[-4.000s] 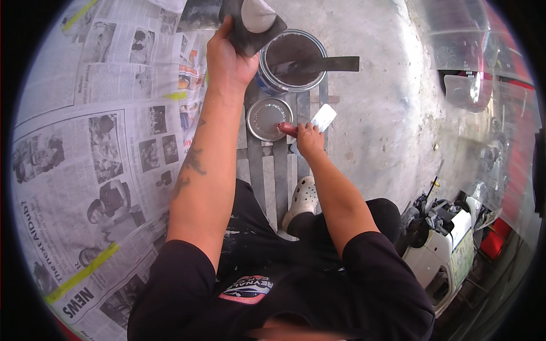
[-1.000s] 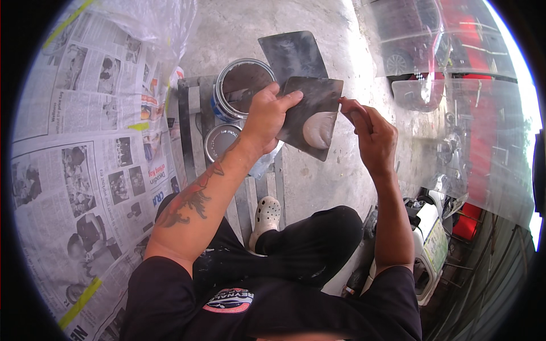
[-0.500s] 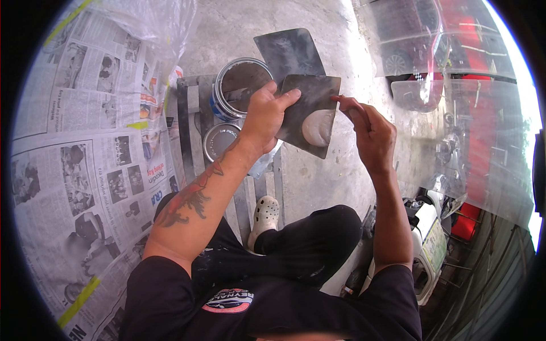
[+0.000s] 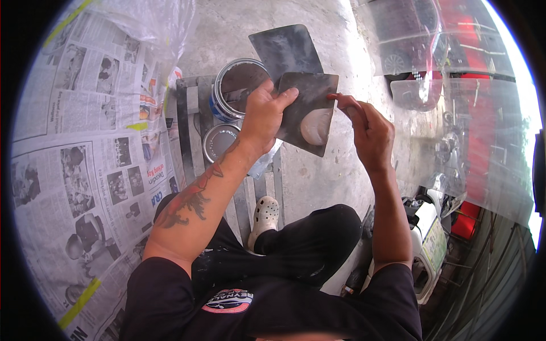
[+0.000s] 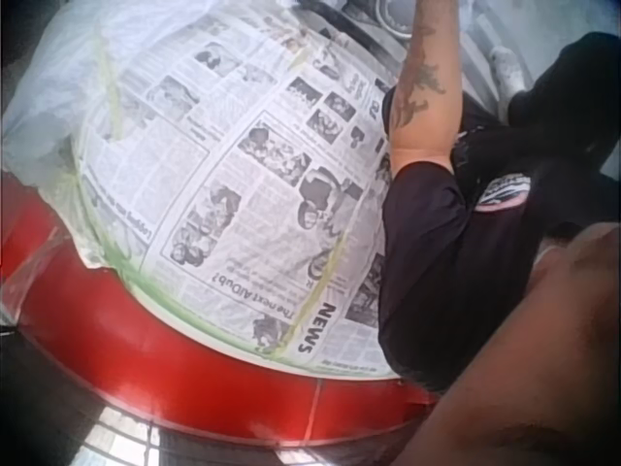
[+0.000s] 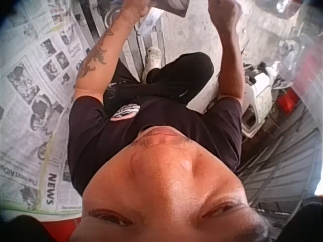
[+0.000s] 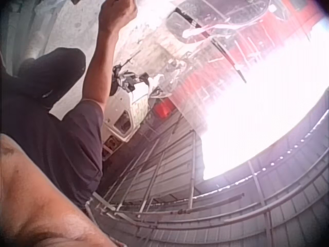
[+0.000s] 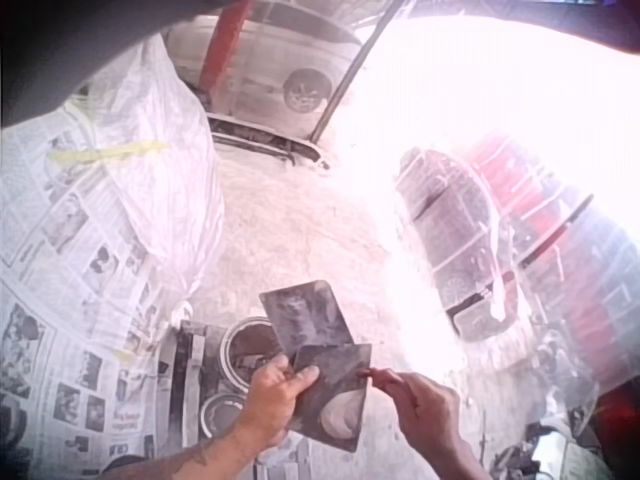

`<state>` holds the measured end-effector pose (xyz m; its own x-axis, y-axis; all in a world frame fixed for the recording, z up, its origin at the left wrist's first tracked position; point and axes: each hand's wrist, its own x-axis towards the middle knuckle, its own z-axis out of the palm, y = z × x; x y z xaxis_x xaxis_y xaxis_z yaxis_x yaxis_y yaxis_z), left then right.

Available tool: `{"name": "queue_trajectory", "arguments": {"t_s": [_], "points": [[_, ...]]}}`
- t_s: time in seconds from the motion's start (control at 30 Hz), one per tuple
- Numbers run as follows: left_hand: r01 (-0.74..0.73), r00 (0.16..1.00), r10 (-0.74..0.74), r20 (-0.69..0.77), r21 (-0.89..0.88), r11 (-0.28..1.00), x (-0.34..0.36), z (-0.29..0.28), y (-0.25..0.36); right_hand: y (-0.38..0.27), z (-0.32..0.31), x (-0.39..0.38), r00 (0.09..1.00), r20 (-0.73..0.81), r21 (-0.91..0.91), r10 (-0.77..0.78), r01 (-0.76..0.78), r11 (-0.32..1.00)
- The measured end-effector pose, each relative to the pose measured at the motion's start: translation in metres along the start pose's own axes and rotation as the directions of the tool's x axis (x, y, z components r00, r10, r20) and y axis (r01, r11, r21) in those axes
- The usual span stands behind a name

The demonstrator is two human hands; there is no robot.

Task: Applying and smoothing auto body filler on a masked vehicle panel.

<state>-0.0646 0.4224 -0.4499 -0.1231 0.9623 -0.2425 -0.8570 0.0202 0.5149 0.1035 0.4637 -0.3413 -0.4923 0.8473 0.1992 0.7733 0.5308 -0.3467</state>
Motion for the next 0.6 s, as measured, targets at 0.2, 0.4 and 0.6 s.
{"name": "queue_trajectory", "arguments": {"t_s": [0.2,0.4,0.6], "points": [[-0.005,1.0,0.005,-0.006,-0.005,1.0,-0.001,0.001,0.003,0.0,0.002,0.0,1.0,-0.01,-0.006,-0.004,0.004,1.0],[-0.017,1.0,0.017,-0.01,-0.017,1.0,0.0,-0.002,0.003,0.006,0.006,-0.001,1.0,-0.028,-0.031,0.0,-0.001,1.0],[-0.004,1.0,0.003,-0.018,-0.035,0.999,-0.001,0.0,0.003,0.012,0.012,0.0,0.996,-0.072,0.003,-0.048,0.048,0.999]]}}
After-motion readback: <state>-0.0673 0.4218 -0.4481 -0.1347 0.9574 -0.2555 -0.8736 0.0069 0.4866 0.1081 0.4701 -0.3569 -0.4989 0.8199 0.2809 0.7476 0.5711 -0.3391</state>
